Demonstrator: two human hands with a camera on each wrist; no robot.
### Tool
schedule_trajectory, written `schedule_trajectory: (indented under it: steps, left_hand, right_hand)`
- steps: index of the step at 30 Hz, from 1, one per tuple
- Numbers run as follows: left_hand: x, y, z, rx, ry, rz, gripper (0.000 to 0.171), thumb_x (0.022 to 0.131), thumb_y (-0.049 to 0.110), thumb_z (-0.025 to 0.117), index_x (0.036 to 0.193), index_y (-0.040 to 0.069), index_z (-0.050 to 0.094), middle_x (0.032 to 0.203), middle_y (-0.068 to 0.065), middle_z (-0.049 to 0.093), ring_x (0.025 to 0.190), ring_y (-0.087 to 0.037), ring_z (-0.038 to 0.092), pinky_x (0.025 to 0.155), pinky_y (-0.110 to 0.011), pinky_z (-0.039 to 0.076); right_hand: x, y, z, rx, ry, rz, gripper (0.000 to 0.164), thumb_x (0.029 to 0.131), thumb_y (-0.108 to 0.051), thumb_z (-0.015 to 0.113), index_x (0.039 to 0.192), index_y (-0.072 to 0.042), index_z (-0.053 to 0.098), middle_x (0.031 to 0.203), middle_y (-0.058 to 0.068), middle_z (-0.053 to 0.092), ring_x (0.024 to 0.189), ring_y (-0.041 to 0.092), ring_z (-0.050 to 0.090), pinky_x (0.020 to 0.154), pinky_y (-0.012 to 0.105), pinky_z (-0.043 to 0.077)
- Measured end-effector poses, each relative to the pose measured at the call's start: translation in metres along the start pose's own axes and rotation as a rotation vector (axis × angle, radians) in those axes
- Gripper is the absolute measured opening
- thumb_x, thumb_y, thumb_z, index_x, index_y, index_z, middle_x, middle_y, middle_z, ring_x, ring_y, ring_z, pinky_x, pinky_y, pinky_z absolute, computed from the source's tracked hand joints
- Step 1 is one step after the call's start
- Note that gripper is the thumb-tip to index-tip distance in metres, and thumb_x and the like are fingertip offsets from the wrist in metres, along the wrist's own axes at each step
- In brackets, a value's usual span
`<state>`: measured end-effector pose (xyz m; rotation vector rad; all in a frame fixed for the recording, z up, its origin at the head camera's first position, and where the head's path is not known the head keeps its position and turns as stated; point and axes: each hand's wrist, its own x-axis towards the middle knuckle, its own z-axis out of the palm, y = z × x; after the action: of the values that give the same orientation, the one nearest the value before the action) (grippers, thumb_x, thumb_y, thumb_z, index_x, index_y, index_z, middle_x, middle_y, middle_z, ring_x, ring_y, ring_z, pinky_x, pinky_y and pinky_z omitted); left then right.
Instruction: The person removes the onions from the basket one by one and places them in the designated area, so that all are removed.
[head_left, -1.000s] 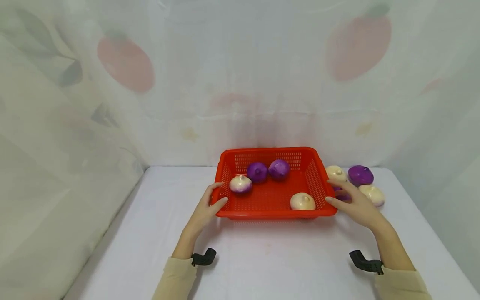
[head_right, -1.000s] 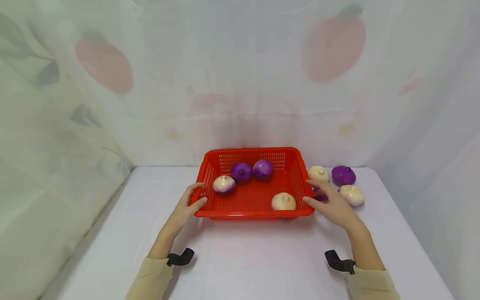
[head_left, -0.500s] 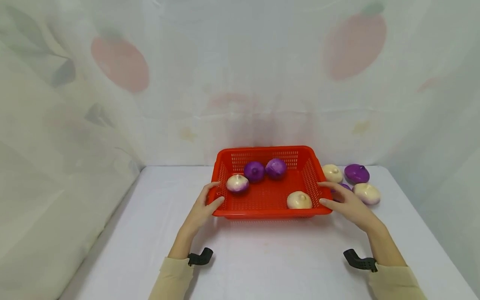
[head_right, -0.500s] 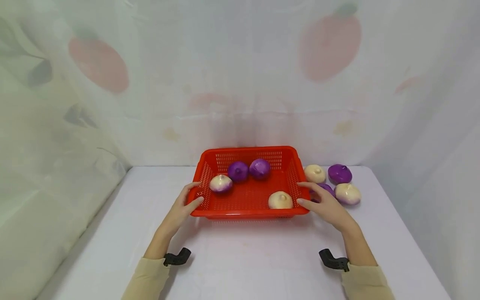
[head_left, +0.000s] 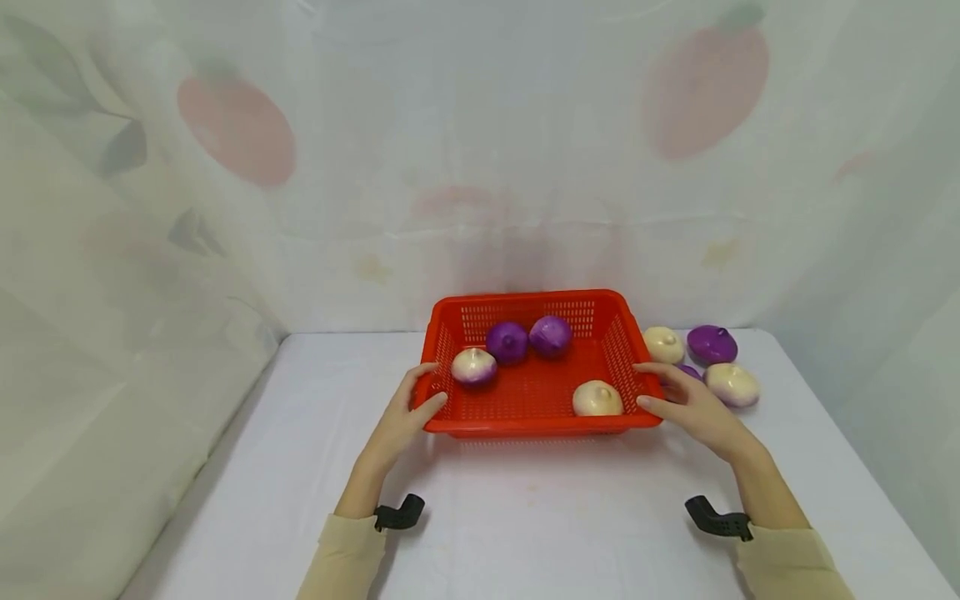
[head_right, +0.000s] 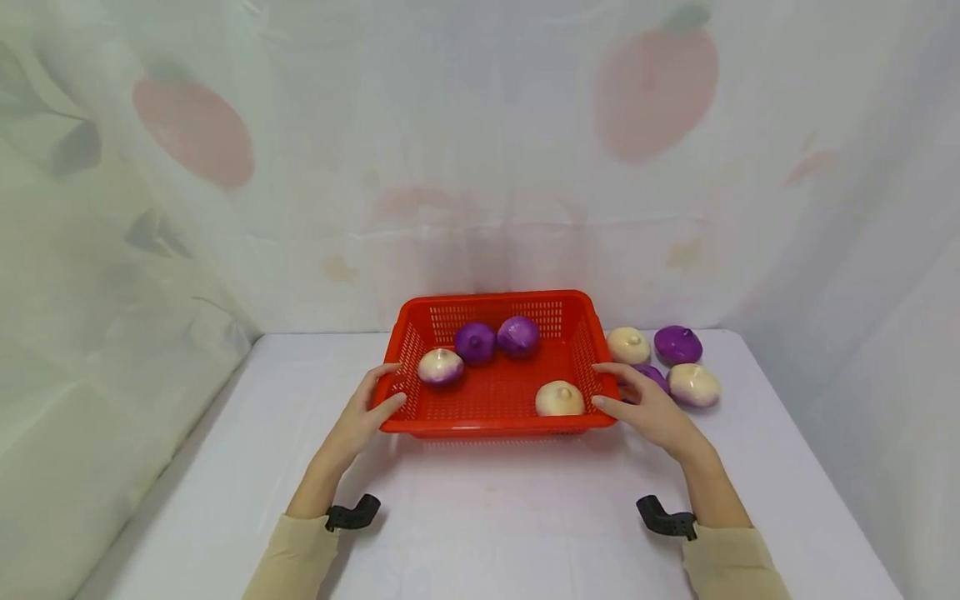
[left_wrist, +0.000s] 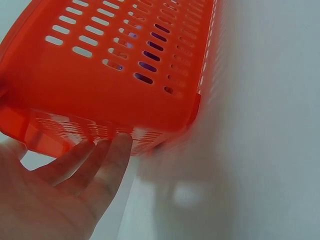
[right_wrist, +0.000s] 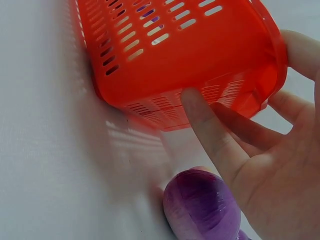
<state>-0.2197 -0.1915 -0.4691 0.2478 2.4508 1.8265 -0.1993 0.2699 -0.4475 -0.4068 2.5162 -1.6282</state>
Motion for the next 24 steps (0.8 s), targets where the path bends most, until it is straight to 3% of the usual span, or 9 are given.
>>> schedule_trajectory:
  steps: [6,9,13,17,20,24]
  left_hand:
    - [0.002,0.007,-0.004,0.072,-0.033,-0.004,0.065,0.097,0.037,0.069,0.152,0.020,0.037,0.152,-0.016,0.041,0.129,-0.035,0.051,0.099,-0.049,0.052]
    - [0.003,0.013,-0.009,0.178,-0.067,0.009,0.067,0.097,0.037,0.069,0.152,0.022,0.034,0.151,-0.018,0.042,0.127,-0.037,0.053,0.093,-0.046,0.056]
    - [0.002,0.025,-0.015,0.428,-0.092,0.060,0.069,0.097,0.042,0.067,0.153,0.020,0.035,0.150,-0.018,0.045,0.132,-0.039,0.050,0.099,-0.054,0.050]
    - [0.000,0.043,-0.018,0.690,-0.116,0.071,0.070,0.098,0.048,0.063,0.155,0.016,0.037,0.149,-0.021,0.045,0.135,-0.041,0.048,0.105,-0.064,0.042]
    - [0.000,0.057,-0.019,0.870,-0.124,0.070,0.071,0.098,0.049,0.061,0.155,0.013,0.038,0.144,-0.026,0.048,0.128,-0.044,0.052,0.095,-0.065,0.049]
    - [0.002,0.075,-0.017,1.050,-0.105,0.094,0.069,0.097,0.048,0.063,0.151,0.010,0.040,0.129,-0.026,0.052,0.110,-0.042,0.058,0.076,-0.057,0.057]
  right_hand:
    - [0.001,0.000,-0.001,0.000,-0.004,-0.001,0.056,0.099,-0.025,0.068,0.148,-0.006,0.047,0.150,0.025,0.044,0.130,0.047,0.051,0.090,0.020,0.051]
    - [0.001,-0.001,-0.001,0.003,-0.007,0.004,0.056,0.099,-0.026,0.068,0.147,-0.007,0.047,0.151,0.025,0.043,0.130,0.047,0.051,0.090,0.021,0.051]
    - [0.001,-0.001,-0.001,0.012,-0.014,0.008,0.056,0.099,-0.026,0.068,0.148,-0.007,0.047,0.152,0.025,0.042,0.131,0.048,0.049,0.090,0.021,0.051]
    - [0.002,0.000,-0.001,0.022,-0.016,0.009,0.056,0.099,-0.026,0.068,0.147,-0.007,0.047,0.152,0.025,0.042,0.131,0.048,0.049,0.090,0.020,0.050]
    - [0.002,0.000,-0.001,0.022,-0.016,0.011,0.056,0.099,-0.026,0.068,0.147,-0.007,0.047,0.152,0.024,0.042,0.131,0.047,0.049,0.090,0.021,0.050]
    - [0.002,-0.001,-0.001,0.017,-0.013,0.009,0.056,0.099,-0.026,0.068,0.147,-0.007,0.047,0.152,0.024,0.042,0.132,0.047,0.048,0.090,0.021,0.050]
